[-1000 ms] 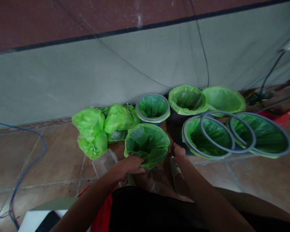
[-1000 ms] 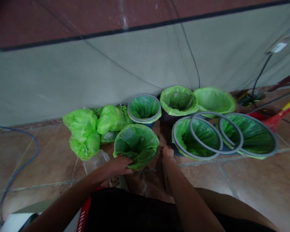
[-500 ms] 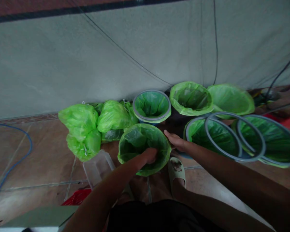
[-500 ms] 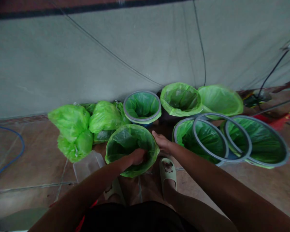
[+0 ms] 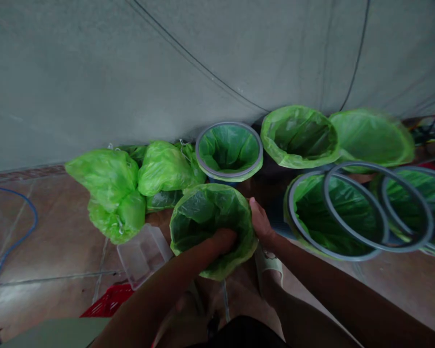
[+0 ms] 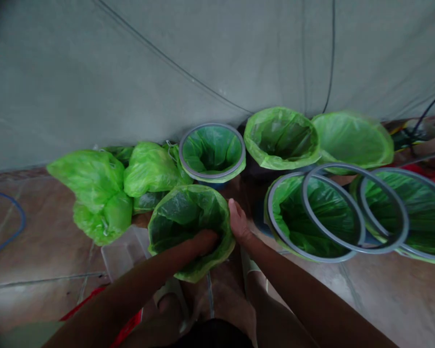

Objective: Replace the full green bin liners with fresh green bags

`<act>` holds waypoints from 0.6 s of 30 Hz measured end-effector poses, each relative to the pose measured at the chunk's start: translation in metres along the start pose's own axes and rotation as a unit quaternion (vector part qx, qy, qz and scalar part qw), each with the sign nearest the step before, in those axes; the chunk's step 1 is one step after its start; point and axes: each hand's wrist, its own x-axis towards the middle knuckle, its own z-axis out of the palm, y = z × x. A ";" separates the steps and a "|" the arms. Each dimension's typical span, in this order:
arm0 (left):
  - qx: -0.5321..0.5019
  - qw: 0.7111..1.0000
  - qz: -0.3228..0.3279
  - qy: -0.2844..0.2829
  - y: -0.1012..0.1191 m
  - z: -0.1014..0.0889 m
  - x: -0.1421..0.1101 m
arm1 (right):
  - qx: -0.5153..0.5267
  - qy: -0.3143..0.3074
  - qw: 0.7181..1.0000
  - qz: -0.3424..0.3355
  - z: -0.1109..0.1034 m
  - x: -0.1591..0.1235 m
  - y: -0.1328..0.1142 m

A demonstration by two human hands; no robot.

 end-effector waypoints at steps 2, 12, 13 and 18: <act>0.036 0.999 -0.029 -0.014 0.008 -0.017 -0.009 | 0.034 0.017 0.999 0.016 -0.006 0.006 -0.002; 0.056 0.998 -0.002 0.037 0.054 -0.026 -0.081 | -0.114 -0.062 0.981 -0.143 -0.005 0.035 -0.022; 0.071 0.997 -0.004 0.011 0.056 -0.018 -0.081 | -0.157 -0.074 0.973 -0.150 0.000 0.034 -0.022; 0.149 0.989 0.015 -0.012 0.056 0.003 -0.070 | -0.320 -0.092 0.926 -0.176 0.008 0.025 -0.012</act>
